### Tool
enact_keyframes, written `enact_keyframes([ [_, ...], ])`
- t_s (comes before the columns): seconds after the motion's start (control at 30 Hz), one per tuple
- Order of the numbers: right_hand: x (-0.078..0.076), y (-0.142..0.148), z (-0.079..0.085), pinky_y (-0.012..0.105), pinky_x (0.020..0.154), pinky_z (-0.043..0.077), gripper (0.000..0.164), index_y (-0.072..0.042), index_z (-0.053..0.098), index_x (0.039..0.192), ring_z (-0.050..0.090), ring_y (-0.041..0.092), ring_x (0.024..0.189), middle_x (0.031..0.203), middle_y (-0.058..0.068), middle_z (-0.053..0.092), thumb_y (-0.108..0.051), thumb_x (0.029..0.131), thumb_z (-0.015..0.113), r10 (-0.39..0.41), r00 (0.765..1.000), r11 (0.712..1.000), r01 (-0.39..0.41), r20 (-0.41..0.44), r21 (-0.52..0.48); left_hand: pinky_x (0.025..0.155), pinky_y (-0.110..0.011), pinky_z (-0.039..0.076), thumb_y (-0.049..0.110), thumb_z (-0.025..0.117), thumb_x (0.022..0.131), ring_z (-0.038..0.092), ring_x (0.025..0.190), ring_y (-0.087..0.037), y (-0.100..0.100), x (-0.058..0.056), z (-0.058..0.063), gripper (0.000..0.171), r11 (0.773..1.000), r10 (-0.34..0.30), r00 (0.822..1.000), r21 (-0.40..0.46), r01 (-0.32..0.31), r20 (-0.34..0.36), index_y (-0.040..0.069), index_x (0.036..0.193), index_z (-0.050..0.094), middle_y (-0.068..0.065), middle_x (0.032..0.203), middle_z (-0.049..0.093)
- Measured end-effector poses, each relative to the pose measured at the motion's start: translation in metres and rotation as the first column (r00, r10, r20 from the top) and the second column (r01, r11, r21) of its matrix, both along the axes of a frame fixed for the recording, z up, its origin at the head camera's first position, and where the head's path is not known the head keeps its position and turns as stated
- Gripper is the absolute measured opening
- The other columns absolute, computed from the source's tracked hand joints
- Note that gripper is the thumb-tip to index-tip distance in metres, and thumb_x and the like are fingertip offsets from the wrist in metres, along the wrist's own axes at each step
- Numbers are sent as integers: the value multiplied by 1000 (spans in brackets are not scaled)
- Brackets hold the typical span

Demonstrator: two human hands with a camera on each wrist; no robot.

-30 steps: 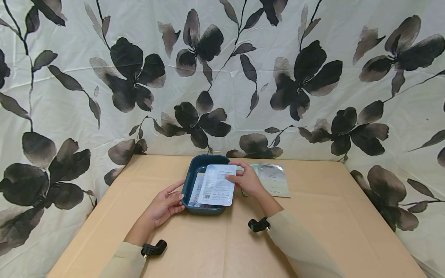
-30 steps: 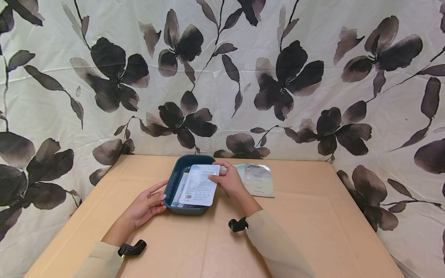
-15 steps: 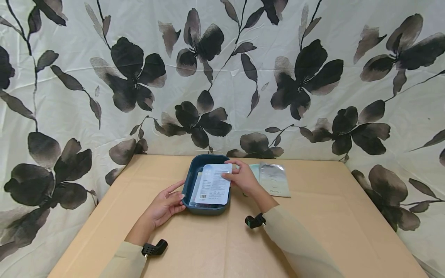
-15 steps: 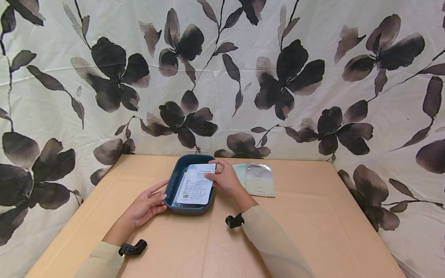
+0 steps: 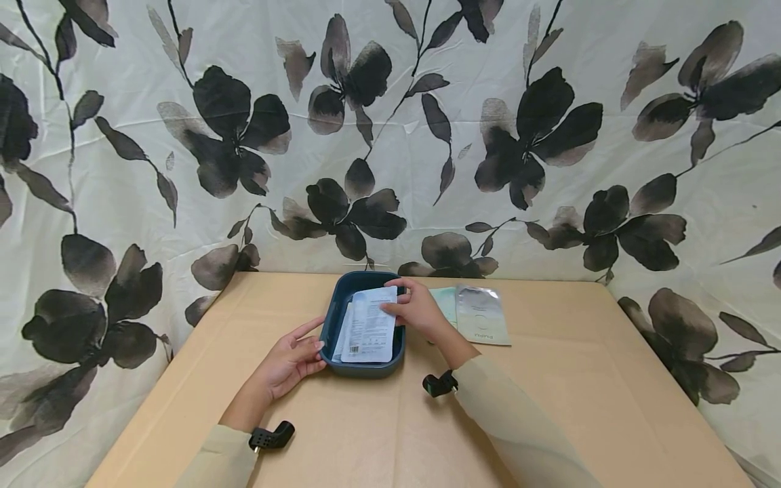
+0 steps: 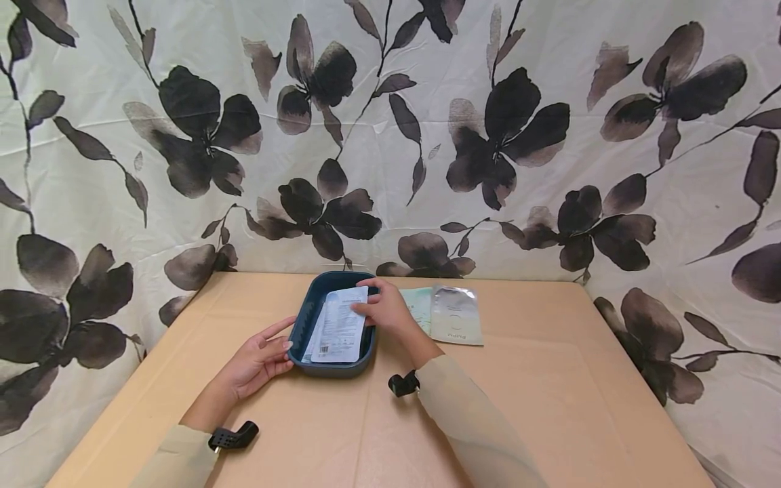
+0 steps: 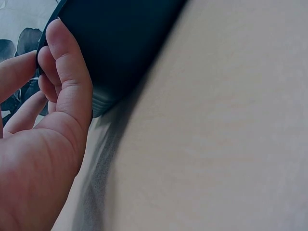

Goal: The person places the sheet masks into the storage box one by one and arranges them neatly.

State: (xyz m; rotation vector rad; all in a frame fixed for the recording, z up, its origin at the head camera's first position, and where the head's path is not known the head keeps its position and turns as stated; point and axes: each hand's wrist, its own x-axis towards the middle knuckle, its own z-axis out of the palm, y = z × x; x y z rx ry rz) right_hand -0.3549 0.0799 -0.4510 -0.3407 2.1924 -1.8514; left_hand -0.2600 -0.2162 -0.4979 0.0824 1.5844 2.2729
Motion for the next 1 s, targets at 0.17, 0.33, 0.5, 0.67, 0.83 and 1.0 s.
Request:
enact_keyframes([
  [0.17,0,-2,2,35,69,64,52,-10,57,138,74,24,81,106,13,77,-8,90,78,6,1000,998,-5,-22,56,82,-29,63,4,55,104,69,80,-12,0,0,0,68,1000,-1,1000,2,1,-3,18,164,25,-3,105,64],
  [0.33,1,-6,3,30,64,62,49,-11,62,130,69,19,74,97,10,71,-11,86,83,-5,994,984,24,-109,175,82,-29,63,3,54,104,70,80,-12,0,0,-1,68,1000,-2,1000,15,2,-3,17,164,24,-3,105,64],
  [0.5,2,-10,4,27,60,59,46,-12,66,125,63,19,65,92,9,60,-13,83,86,-32,984,959,80,-175,273,81,-29,63,2,53,105,70,79,-12,0,0,-3,68,1000,1,1000,21,-1,-3,16,164,24,-2,103,64],
  [0.67,2,-13,6,27,59,58,45,-12,67,122,64,18,62,88,8,61,-14,82,87,-42,983,944,98,-178,314,81,-30,63,3,55,104,70,79,-12,1,0,-2,68,1000,9,1000,14,-9,4,16,163,25,-4,105,64],
  [0.83,1,-11,7,27,62,58,45,-11,67,122,67,17,64,86,6,68,-15,82,87,-23,983,935,86,-184,345,82,-30,63,4,56,104,70,79,-12,2,-1,-1,68,1000,12,1000,5,-12,3,17,163,25,-4,106,64],
  [1.0,2,-9,9,26,62,56,45,-11,69,122,64,17,66,85,6,67,-15,81,88,-10,977,921,92,-214,378,82,-31,63,5,56,104,70,80,-12,3,-2,0,69,1000,6,1000,2,-6,-7,17,163,25,-3,106,65],
])
